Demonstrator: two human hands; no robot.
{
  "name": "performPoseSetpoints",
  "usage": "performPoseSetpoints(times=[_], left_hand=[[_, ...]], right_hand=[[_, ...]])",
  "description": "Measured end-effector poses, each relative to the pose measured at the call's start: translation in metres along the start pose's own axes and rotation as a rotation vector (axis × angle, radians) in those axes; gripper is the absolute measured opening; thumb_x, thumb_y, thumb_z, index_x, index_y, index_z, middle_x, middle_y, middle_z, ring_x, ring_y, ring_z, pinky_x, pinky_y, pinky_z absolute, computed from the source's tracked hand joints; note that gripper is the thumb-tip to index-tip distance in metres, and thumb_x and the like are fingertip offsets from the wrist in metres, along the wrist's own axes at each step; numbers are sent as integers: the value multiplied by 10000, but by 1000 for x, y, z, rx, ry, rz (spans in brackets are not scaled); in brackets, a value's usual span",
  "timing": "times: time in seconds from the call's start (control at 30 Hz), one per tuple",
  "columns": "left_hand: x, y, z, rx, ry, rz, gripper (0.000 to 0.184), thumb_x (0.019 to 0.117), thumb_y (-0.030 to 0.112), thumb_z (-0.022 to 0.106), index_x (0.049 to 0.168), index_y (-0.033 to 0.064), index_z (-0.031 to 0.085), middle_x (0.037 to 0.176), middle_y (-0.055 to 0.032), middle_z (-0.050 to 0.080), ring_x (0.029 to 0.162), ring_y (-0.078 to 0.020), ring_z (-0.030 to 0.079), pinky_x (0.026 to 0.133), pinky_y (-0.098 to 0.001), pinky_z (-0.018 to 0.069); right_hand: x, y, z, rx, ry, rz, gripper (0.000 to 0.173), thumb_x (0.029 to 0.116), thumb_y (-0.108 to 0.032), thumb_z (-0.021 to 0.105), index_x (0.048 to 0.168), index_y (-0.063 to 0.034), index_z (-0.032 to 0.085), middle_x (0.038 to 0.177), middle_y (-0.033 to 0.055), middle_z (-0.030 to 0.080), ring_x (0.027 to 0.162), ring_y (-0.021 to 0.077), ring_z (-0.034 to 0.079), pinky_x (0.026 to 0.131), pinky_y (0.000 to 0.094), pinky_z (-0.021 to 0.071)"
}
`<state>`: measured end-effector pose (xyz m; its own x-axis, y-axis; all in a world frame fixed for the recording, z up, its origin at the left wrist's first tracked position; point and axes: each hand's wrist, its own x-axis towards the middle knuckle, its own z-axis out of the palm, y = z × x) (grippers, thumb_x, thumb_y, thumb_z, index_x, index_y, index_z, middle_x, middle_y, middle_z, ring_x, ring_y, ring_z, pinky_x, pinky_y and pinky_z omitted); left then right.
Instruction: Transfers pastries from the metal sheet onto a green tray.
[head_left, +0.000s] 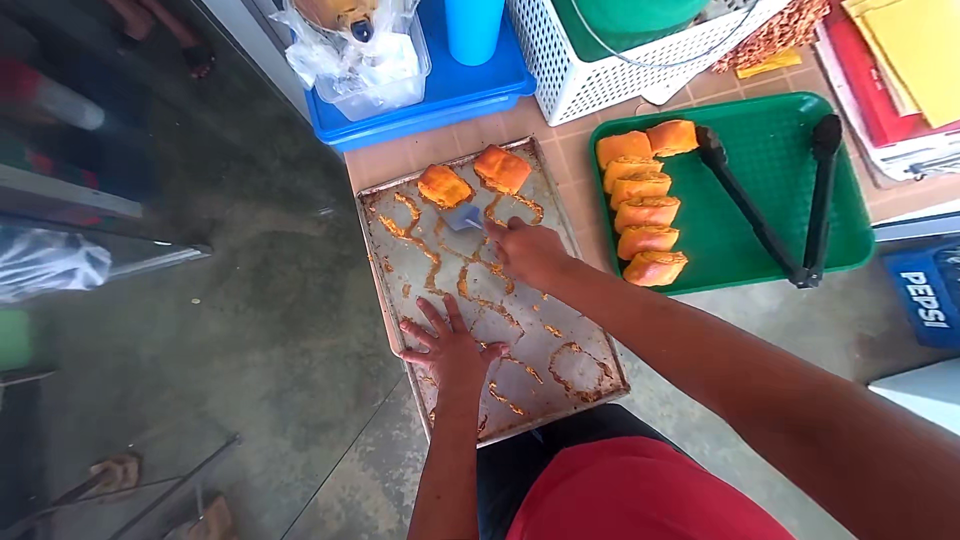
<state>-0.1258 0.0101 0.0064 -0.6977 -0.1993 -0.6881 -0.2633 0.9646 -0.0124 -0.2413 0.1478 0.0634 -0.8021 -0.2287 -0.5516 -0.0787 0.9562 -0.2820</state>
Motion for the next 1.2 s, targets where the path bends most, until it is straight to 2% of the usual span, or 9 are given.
performPoseSetpoints(times=[0.07, 0.2, 0.4, 0.6, 0.77, 0.83, 0.97, 1.1, 1.2], left_hand=[[-1, 0, 0, 3, -1, -3, 1329, 687, 836, 698, 1665, 257, 8, 1692, -229, -142, 1501, -608, -55, 1048, -850, 118], [1, 1, -2, -8, 4, 0, 1331, 685, 820, 715, 1665, 255, 15, 1694, -228, -135, 1501, -607, -63, 1043, -852, 119], [-2, 0, -3, -11, -4, 2, 1329, 694, 806, 724, 1665, 243, 13, 1693, -227, -142, 1502, -605, -67, 1048, -856, 110], [1, 1, -6, -2, -36, -3, 1331, 701, 797, 728, 1663, 249, -10, 1691, -222, -160, 1500, -606, -82, 1044, -855, 116], [0, 1, -6, 0, -23, -3, 1331, 691, 803, 728, 1664, 249, 9, 1693, -217, -153, 1502, -603, -74, 1049, -846, 129], [-2, 0, -6, 4, -33, -7, 1324, 697, 800, 728, 1665, 251, 10, 1694, -213, -156, 1505, -596, -82, 1056, -843, 125], [1, 0, -6, -6, -24, 1, 1333, 687, 803, 732, 1666, 246, 19, 1695, -218, -147, 1501, -603, -83, 1047, -853, 120], [0, 0, -5, -8, -19, -5, 1323, 697, 805, 723, 1665, 241, 20, 1697, -212, -141, 1506, -595, -75, 1052, -846, 127], [0, -1, -4, 2, -5, -21, 1335, 689, 836, 696, 1665, 228, 18, 1693, -230, -136, 1505, -603, -40, 1047, -841, 159]], right_hand=[[-3, 5, 0, 6, 40, -35, 513, 1081, -141, 484, 1588, -135, 407, 1294, 252, 604, 1001, 429, 678, 814, 565, 552], [-61, 65, -3, -21, 163, -69, 446, 1042, -134, 576, 1488, -125, 563, 1096, 241, 670, 842, 419, 688, 699, 580, 554], [-3, 42, -23, -65, 69, 28, 480, 1077, -132, 475, 1557, -132, 462, 1273, 277, 619, 1024, 471, 670, 811, 615, 531], [-66, 89, -19, -56, 190, -105, 401, 1032, -134, 593, 1431, -129, 624, 1050, 223, 683, 830, 416, 691, 675, 594, 551], [-3, 35, -22, -2, 63, -19, 478, 1066, -116, 499, 1542, -152, 494, 1290, 272, 622, 1052, 468, 663, 844, 620, 526], [0, 29, -25, -7, 72, -47, 474, 1068, -123, 500, 1541, -151, 493, 1268, 256, 626, 1045, 445, 669, 837, 597, 539], [-46, 61, -14, -21, 150, -73, 430, 1043, -140, 584, 1473, -126, 580, 1091, 234, 670, 865, 411, 688, 714, 573, 554], [3, 31, -15, 3, 61, 10, 492, 1062, -124, 514, 1552, -148, 477, 1314, 283, 609, 1066, 472, 661, 851, 622, 526], [26, 23, -11, 29, 51, 1, 538, 1063, -121, 499, 1590, -189, 417, 1330, 271, 592, 1092, 464, 651, 867, 617, 523]])
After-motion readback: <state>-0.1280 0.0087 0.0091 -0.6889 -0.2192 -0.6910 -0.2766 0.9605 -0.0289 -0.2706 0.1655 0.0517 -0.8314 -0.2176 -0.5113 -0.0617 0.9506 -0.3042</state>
